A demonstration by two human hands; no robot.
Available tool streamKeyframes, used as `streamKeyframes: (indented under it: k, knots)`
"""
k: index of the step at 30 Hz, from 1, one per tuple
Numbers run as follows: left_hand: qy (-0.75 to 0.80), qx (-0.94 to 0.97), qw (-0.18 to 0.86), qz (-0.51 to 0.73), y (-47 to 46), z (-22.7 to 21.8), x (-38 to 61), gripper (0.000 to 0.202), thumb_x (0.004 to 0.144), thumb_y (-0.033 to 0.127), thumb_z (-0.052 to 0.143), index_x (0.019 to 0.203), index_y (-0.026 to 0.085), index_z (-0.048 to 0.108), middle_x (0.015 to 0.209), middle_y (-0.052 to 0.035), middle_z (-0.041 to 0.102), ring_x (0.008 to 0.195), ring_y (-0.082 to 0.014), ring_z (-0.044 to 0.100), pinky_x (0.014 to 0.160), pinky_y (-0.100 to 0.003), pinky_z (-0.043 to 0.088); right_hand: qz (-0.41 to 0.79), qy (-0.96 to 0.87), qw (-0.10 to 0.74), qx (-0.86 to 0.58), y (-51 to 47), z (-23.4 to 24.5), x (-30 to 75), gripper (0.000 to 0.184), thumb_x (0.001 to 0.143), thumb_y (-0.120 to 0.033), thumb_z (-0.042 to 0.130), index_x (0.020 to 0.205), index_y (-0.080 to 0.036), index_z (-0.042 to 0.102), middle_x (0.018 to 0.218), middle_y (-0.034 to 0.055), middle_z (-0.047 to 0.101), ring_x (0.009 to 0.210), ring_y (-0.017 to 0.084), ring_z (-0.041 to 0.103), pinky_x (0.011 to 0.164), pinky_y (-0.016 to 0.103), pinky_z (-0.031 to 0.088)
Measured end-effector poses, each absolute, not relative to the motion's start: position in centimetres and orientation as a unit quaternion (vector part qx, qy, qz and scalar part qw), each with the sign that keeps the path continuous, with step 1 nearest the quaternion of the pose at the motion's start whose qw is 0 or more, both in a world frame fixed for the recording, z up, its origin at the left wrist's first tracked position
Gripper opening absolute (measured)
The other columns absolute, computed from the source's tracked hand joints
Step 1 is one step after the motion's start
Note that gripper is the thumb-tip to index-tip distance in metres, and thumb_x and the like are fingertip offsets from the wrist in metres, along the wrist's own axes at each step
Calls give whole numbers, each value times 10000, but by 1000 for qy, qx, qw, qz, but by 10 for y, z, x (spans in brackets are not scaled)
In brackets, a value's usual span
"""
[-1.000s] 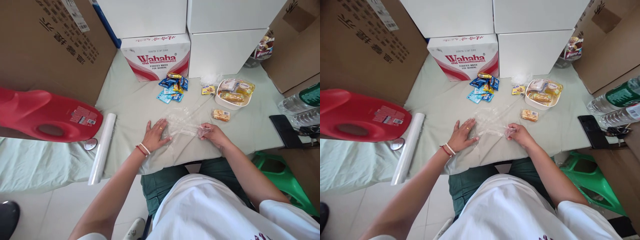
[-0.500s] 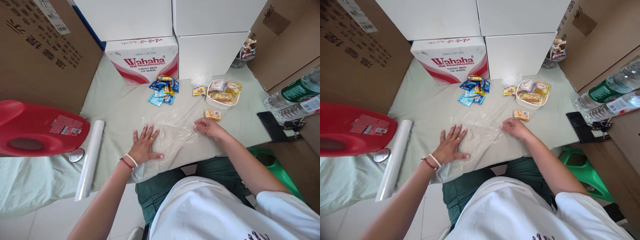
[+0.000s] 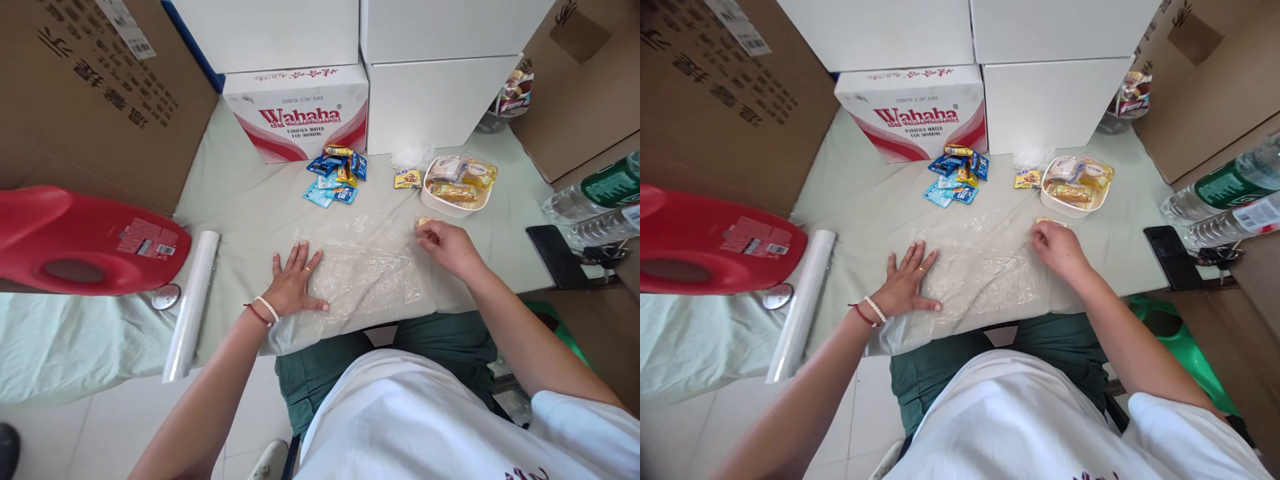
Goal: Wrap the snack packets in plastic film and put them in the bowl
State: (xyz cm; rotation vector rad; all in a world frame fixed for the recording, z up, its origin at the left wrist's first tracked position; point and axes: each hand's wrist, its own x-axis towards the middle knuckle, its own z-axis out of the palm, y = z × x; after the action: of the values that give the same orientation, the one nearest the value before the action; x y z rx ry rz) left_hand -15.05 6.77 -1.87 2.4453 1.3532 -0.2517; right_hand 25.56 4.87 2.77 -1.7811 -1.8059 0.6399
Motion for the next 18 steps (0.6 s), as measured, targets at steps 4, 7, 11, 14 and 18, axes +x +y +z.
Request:
streamKeyframes:
  k: [4,7,11,14,18]
  knots:
    - [468,857,197,-89,86,-11,-146,1343,668,839,729,1699,278,77,1769,-197,-54,1630,-478,-9,1197,-804,17,228,-868,177,-404,49,36,166,295,946,-200,631,1215,-202,751,1145,118,727,1109,269,629,964,409,504]
    - [443,859,245,-76,106,-3,-155,1148,788,727,680,1695,314,109,1781,-145,55,1643,-426,38,1236,-747,59,234,-933,107,-250,36,18,110,393,973,-329,687,1347,-206,706,1467,139,618,1358,291,538,1152,457,422]
    - [441,843,305,-38,125,3,-171,770,896,427,513,1642,355,340,1757,-49,243,1640,-334,171,1283,-643,138,235,-938,82,-243,6,-12,85,550,995,-435,672,1493,-213,599,1642,136,470,1556,296,358,1276,522,259]
    - [520,803,289,25,122,3,-161,615,940,378,404,1535,302,538,1728,-57,333,1622,-309,241,1281,-621,199,232,-932,93,-262,-10,-22,86,562,1011,-458,648,1524,-243,566,1669,104,438,1590,273,305,1314,536,144]
    - [642,751,99,119,90,6,-125,491,934,418,520,1350,213,684,1714,-142,343,1634,-389,143,1269,-692,111,229,-927,109,-275,-14,-22,85,565,1038,-481,592,1544,-236,539,1677,90,427,1589,247,309,1325,520,104]
